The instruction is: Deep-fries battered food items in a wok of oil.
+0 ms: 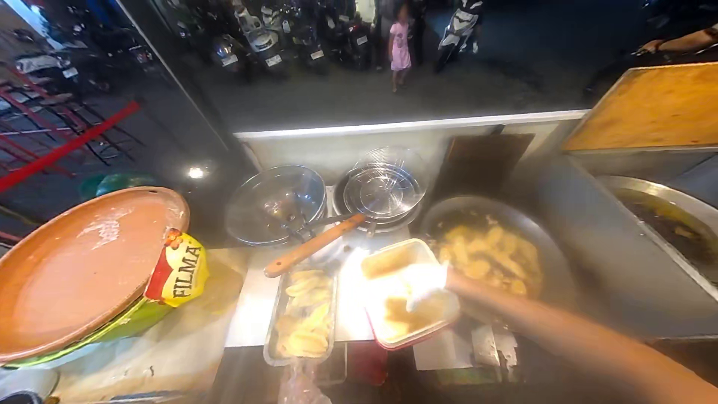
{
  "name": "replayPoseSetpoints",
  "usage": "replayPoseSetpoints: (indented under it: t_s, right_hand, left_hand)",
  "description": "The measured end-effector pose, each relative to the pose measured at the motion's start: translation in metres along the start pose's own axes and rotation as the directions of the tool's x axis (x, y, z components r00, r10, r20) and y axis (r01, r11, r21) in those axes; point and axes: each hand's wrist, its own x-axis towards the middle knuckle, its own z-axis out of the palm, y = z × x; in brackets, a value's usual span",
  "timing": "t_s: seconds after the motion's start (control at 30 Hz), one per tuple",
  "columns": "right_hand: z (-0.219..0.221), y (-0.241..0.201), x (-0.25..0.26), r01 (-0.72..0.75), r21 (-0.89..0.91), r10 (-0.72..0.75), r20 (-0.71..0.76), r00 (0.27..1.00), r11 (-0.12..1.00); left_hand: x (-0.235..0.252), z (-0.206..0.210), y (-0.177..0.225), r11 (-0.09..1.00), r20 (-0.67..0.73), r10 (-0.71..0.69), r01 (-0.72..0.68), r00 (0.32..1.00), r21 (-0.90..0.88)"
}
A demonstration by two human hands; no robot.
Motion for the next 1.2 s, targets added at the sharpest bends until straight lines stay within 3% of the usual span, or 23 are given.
replayPoseSetpoints:
  t_s: [0.07, 0.1, 0.17, 0.3, 0.33, 0.37, 0.43, 0.53, 0.57, 0.63, 0.7, 0.8, 0.97, 1.13, 1.2]
  right_hand:
    - [0.034, 0.023, 0.06, 0.236, -0.265, -0.204, 0.141, 0.969, 0.935]
    - [0.047, 0.031, 0.087, 0.32, -0.328, -0.27, 0.19, 0.944, 0.889]
    - [0.057, 0.038, 0.108, 0.334, -0.342, -0.294, 0.166, 0.941, 0.878]
    - [0.064, 0.045, 0.116, 0.276, -0.354, -0.288, 0.02, 0.957, 0.893]
    - [0.07, 0.043, 0.115, 0.28, -0.387, -0.288, 0.04, 0.957, 0.879]
    - [0.075, 0.038, 0.109, 0.29, -0.413, -0.286, 0.073, 0.955, 0.863]
    - [0.08, 0.026, 0.095, 0.322, -0.437, -0.289, 0.143, 0.947, 0.84]
    - [0.061, 0.008, 0.079, 0.309, -0.45, -0.251, 0.184, 0.95, 0.838]
    - [0.052, 0.0, 0.07, 0.241, -0.397, -0.19, 0.163, 0.968, 0.886]
    - [0.055, 0.011, 0.098, 0.223, -0.326, -0.232, 0.011, 0.973, 0.919]
    - [0.064, 0.016, 0.128, 0.181, -0.271, -0.199, -0.042, 0.979, 0.946]
    - [0.078, 0.003, 0.148, 0.111, -0.231, -0.109, 0.02, 0.994, 0.967]
    - [0.07, 0.006, 0.167, 0.238, -0.269, -0.222, 0.087, 0.971, 0.933]
    - [0.02, 0.003, 0.127, 0.367, -0.154, -0.378, -0.052, 0.924, 0.918]
    - [0.0, -0.006, 0.085, 0.312, -0.125, -0.319, -0.035, 0.947, 0.942]
  left_hand:
    - [-0.007, 0.004, 0.012, 0.987, -0.089, -0.093, 0.08, 0.992, -0.137]
    - [-0.009, 0.008, 0.017, 0.95, -0.151, -0.165, 0.116, 0.975, -0.288]
    - [-0.014, 0.012, 0.027, 0.805, -0.244, -0.309, 0.117, 0.919, -0.581]
    - [-0.02, 0.025, 0.043, 0.667, -0.484, -0.168, -0.262, 0.859, -0.697]
    - [-0.022, 0.024, 0.06, 0.647, -0.511, -0.126, -0.32, 0.85, -0.692]
    - [-0.033, 0.01, 0.085, 0.627, -0.426, -0.085, -0.283, 0.901, -0.726]
    - [-0.042, -0.005, 0.122, 0.671, -0.31, 0.018, -0.241, 0.951, -0.701]
    - [-0.041, -0.005, 0.155, 0.762, -0.243, 0.195, -0.303, 0.95, -0.572]
    - [-0.04, -0.004, 0.162, 0.779, -0.209, 0.229, -0.308, 0.951, -0.546]
    - [-0.036, 0.006, 0.173, 0.819, -0.148, 0.262, -0.301, 0.954, -0.489]
    - [-0.037, 0.015, 0.182, 0.86, -0.09, 0.276, -0.288, 0.957, -0.422]
    - [-0.044, 0.027, 0.191, 0.92, -0.046, 0.233, -0.236, 0.971, -0.314]
    - [-0.046, 0.028, 0.19, 0.924, -0.064, 0.227, -0.236, 0.972, -0.301]
    - [-0.045, 0.027, 0.192, 0.92, -0.077, 0.214, -0.228, 0.974, -0.32]
    - [-0.044, 0.028, 0.191, 0.926, -0.078, 0.202, -0.217, 0.976, -0.309]
